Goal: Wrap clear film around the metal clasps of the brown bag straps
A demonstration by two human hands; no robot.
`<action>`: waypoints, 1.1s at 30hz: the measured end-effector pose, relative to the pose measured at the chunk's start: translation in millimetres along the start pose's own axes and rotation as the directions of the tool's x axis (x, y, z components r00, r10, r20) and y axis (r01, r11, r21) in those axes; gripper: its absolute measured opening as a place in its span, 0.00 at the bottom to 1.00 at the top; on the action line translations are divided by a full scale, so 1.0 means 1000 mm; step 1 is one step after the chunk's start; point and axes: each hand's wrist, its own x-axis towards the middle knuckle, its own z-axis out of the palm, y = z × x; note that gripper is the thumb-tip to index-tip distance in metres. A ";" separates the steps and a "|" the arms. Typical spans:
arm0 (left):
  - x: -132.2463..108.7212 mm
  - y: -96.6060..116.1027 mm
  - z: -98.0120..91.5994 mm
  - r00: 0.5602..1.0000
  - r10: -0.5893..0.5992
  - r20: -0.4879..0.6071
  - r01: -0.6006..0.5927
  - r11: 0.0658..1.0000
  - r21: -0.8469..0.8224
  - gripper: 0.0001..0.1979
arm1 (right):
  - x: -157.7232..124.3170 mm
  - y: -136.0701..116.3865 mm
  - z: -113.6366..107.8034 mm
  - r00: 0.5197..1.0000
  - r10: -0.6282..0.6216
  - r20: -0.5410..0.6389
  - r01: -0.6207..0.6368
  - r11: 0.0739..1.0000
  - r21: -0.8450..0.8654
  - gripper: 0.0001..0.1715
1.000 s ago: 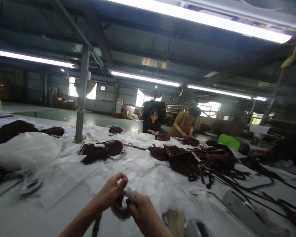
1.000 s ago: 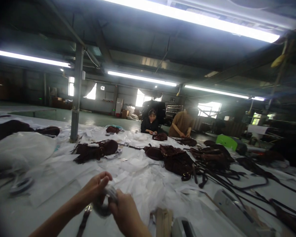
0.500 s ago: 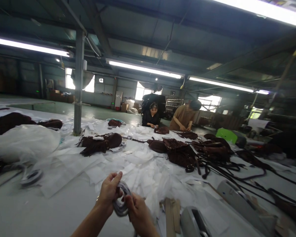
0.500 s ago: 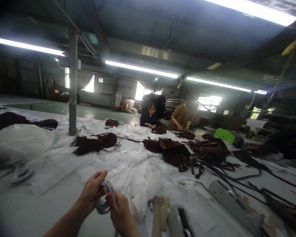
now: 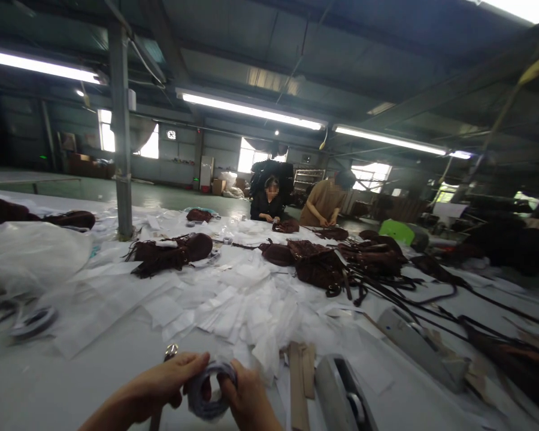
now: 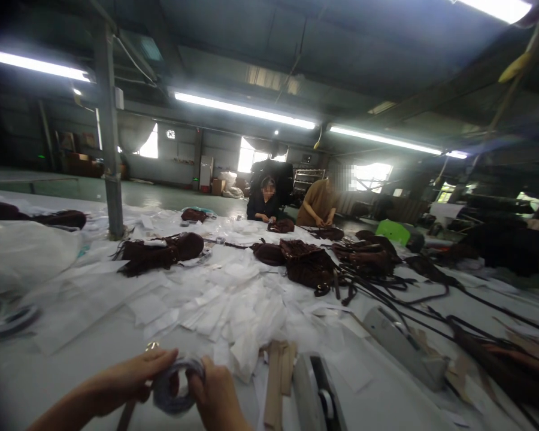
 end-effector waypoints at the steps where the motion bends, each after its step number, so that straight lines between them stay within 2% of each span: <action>1: -0.006 0.001 0.000 0.998 -0.049 0.030 0.051 0.998 -0.039 0.27 | -0.002 -0.002 0.003 1.000 0.007 -0.007 -0.007 1.000 -0.022 0.14; 4: -0.015 -0.002 0.002 0.978 -0.184 0.102 0.198 0.969 -0.147 0.28 | -0.009 -0.006 0.013 0.999 0.045 -0.020 -0.047 0.995 -0.091 0.11; 6: -0.014 -0.008 0.006 0.969 -0.230 0.088 0.243 0.952 -0.185 0.31 | -0.013 -0.007 0.018 0.998 0.057 -0.019 -0.059 0.989 -0.137 0.07; 8: -0.010 -0.016 0.011 0.967 -0.248 0.053 0.253 0.948 -0.194 0.32 | -0.016 -0.008 0.020 0.998 0.055 -0.006 -0.055 0.985 -0.165 0.05; 11: -0.006 -0.025 0.017 0.982 -0.186 0.020 0.185 0.949 -0.254 0.30 | -0.020 -0.009 0.017 0.999 0.044 0.009 -0.042 0.985 -0.165 0.07; 15: -0.005 -0.024 0.023 0.988 -0.148 -0.047 0.114 0.897 -0.427 0.31 | -0.021 -0.010 0.004 0.999 0.025 0.025 -0.027 0.997 0.077 0.13; 17: -0.005 -0.021 0.025 0.988 -0.142 -0.056 0.107 0.904 -0.413 0.32 | -0.022 -0.008 -0.001 0.997 0.021 0.071 -0.035 0.981 0.192 0.14; 19: -0.006 -0.016 0.024 0.987 -0.162 -0.020 0.149 0.942 -0.300 0.33 | -0.023 -0.006 -0.003 0.992 0.016 0.127 -0.036 0.987 0.159 0.12; 21: -0.008 -0.011 0.019 0.978 -0.196 0.071 0.205 0.967 -0.148 0.33 | -0.023 -0.004 -0.001 0.985 0.008 0.171 -0.011 1.000 0.019 0.12; 23: -0.012 -0.004 0.013 0.962 -0.225 0.151 0.227 0.974 0.004 0.30 | -0.022 -0.003 0.003 0.977 -0.017 0.215 0.044 0.991 -0.126 0.12; 26: -0.016 0.006 0.005 0.968 -0.215 0.133 0.173 0.947 0.271 0.20 | -0.019 -0.008 0.009 0.955 -0.037 0.293 0.125 0.950 -0.286 0.11; 28: -0.016 0.009 0.002 0.996 -0.073 0.060 0.032 0.862 0.505 0.17 | -0.016 -0.012 0.012 0.948 -0.033 0.316 0.151 0.922 -0.357 0.11; 30: -0.014 0.008 0.003 0.988 0.151 0.007 -0.112 0.697 0.708 0.15 | -0.015 -0.016 0.012 0.950 -0.039 0.311 0.162 0.910 -0.381 0.11; 31: -0.013 0.007 0.004 0.968 0.249 -0.005 -0.156 0.623 0.767 0.16 | -0.014 -0.018 0.011 0.953 -0.047 0.301 0.163 0.913 -0.374 0.10; 32: -0.012 0.005 0.007 0.952 0.305 -0.016 -0.176 0.590 0.788 0.16 | -0.013 -0.019 0.009 0.956 -0.055 0.289 0.162 0.919 -0.360 0.10; 33: -0.010 0.002 0.010 0.947 0.320 -0.028 -0.184 0.612 0.769 0.17 | -0.013 -0.021 0.006 0.960 -0.060 0.275 0.155 0.929 -0.336 0.10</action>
